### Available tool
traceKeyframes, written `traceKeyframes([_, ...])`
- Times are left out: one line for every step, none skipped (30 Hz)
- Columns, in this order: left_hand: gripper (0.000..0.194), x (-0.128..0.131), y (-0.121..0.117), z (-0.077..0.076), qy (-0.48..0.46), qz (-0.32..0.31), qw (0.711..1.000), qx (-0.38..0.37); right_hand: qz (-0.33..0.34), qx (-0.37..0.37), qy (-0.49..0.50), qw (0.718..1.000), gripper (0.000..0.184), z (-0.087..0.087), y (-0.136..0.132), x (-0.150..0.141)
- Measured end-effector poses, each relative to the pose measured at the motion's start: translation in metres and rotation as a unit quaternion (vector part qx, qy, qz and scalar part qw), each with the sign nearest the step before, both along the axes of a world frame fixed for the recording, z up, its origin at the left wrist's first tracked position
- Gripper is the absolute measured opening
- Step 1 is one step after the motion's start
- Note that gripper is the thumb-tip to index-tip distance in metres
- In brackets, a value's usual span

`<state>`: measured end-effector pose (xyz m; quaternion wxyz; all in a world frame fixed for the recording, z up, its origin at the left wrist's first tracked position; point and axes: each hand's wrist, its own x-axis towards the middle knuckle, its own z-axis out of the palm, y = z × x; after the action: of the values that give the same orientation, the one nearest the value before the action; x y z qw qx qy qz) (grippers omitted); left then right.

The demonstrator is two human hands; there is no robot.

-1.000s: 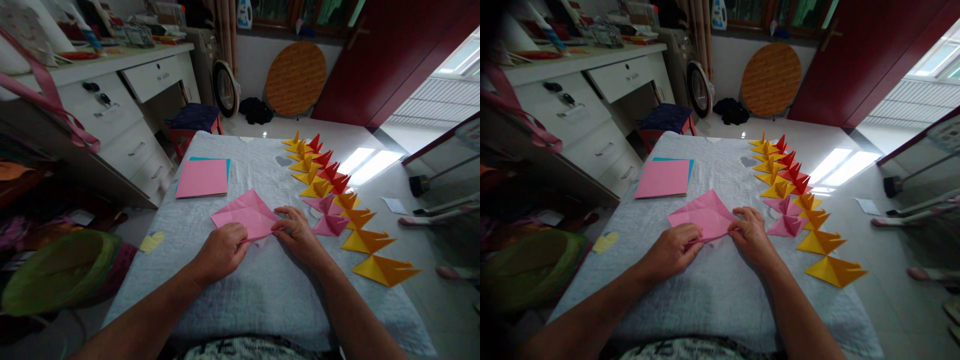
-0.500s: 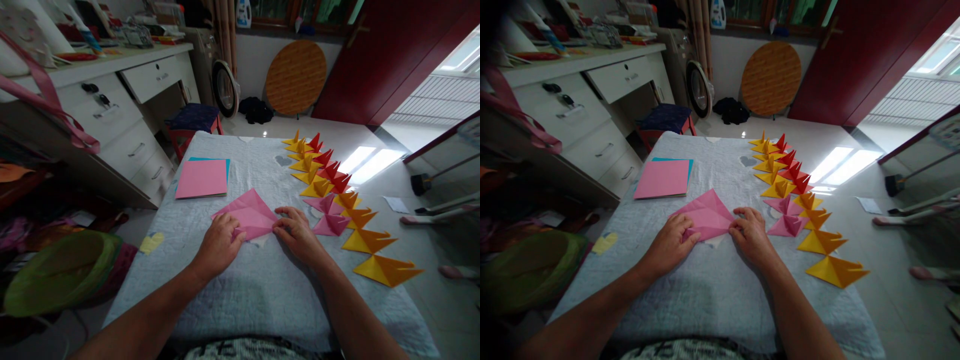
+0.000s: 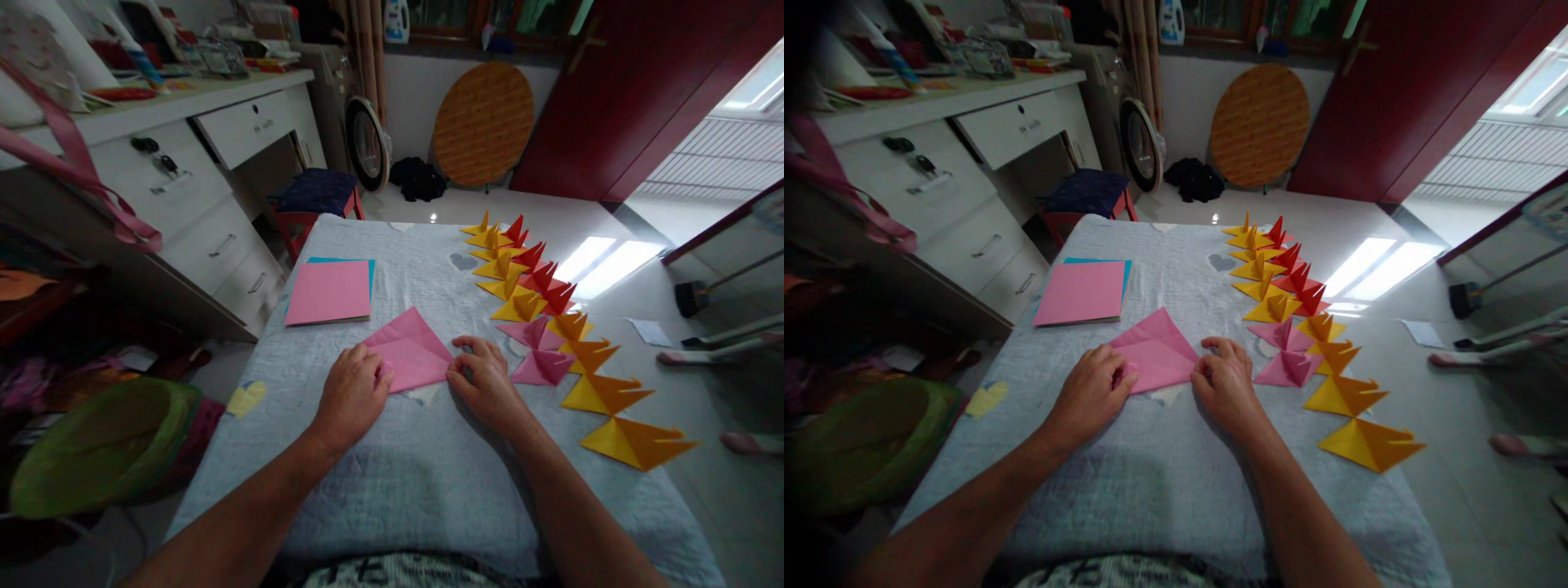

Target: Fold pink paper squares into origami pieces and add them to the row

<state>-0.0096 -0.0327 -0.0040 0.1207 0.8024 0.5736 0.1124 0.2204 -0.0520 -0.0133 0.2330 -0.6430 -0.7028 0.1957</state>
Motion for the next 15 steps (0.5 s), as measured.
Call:
traceKeyframes([0.017,0.0001,0.0001,0.0004,0.006,0.000,1.000,0.000,-0.002,0.000,-0.001,1.000,0.014,0.0001,0.0001,-0.0005])
traceKeyframes([0.017,0.0004,0.0001,0.0009,0.010,0.001,1.000,-0.001,-0.004,-0.001,-0.002,1.000,0.014,0.0002,0.0003,-0.0010])
traceKeyframes([0.017,0.0009,0.0001,0.0016,0.014,0.001,1.000,-0.004,-0.005,-0.002,-0.003,1.000,0.014,0.0004,0.0004,-0.0014])
traceKeyframes([0.017,0.0013,0.0001,0.0022,0.018,0.001,1.000,-0.006,-0.007,-0.003,-0.004,1.000,0.014,0.0005,0.0006,-0.0017])
traceKeyframes([0.018,0.0018,0.0000,0.0027,0.021,0.002,1.000,-0.008,-0.008,-0.005,-0.004,1.000,0.014,0.0006,0.0007,-0.0020])
traceKeyframes([0.018,0.0022,-0.0001,0.0029,0.025,0.002,1.000,-0.008,-0.010,-0.005,-0.004,1.000,0.015,0.0007,0.0008,-0.0022])
traceKeyframes([0.019,0.0024,-0.0002,0.0029,0.029,0.003,1.000,-0.007,-0.013,-0.005,-0.004,1.000,0.015,0.0007,0.0010,-0.0023])
traceKeyframes([0.020,0.0025,-0.0004,0.0027,0.033,0.004,0.999,-0.004,-0.016,-0.005,-0.004,1.000,0.015,0.0005,0.0011,-0.0024])
traceKeyframes([0.020,0.0024,-0.0005,0.0023,0.038,0.004,0.999,0.001,-0.018,-0.005,-0.004,1.000,0.015,0.0004,0.0013,-0.0024])
traceKeyframes([0.021,0.0021,-0.0007,0.0017,0.042,0.005,0.999,0.007,-0.020,-0.005,-0.003,1.000,0.014,0.0001,0.0016,-0.0023])
traceKeyframes([0.022,0.0017,-0.0008,0.0011,0.047,0.005,0.999,0.011,-0.021,-0.004,-0.003,1.000,0.014,-0.0002,0.0018,-0.0021])
traceKeyframes([0.023,0.0011,-0.0008,0.0007,0.051,0.004,0.999,0.014,-0.022,-0.004,-0.002,1.000,0.015,-0.0004,0.0021,-0.0020])
traceKeyframes([0.023,0.0004,-0.0008,0.0003,0.055,0.002,0.998,0.014,-0.022,-0.005,-0.001,1.000,0.015,-0.0006,0.0023,-0.0017])
traceKeyframes([0.024,-0.0004,-0.0007,0.0002,0.056,-0.002,0.998,0.011,-0.021,-0.006,0.000,1.000,0.015,-0.0008,0.0024,-0.0015])
traceKeyframes([0.023,-0.0012,-0.0005,0.0002,0.056,-0.006,0.998,0.007,-0.020,-0.007,0.001,1.000,0.015,-0.0009,0.0024,-0.0012])
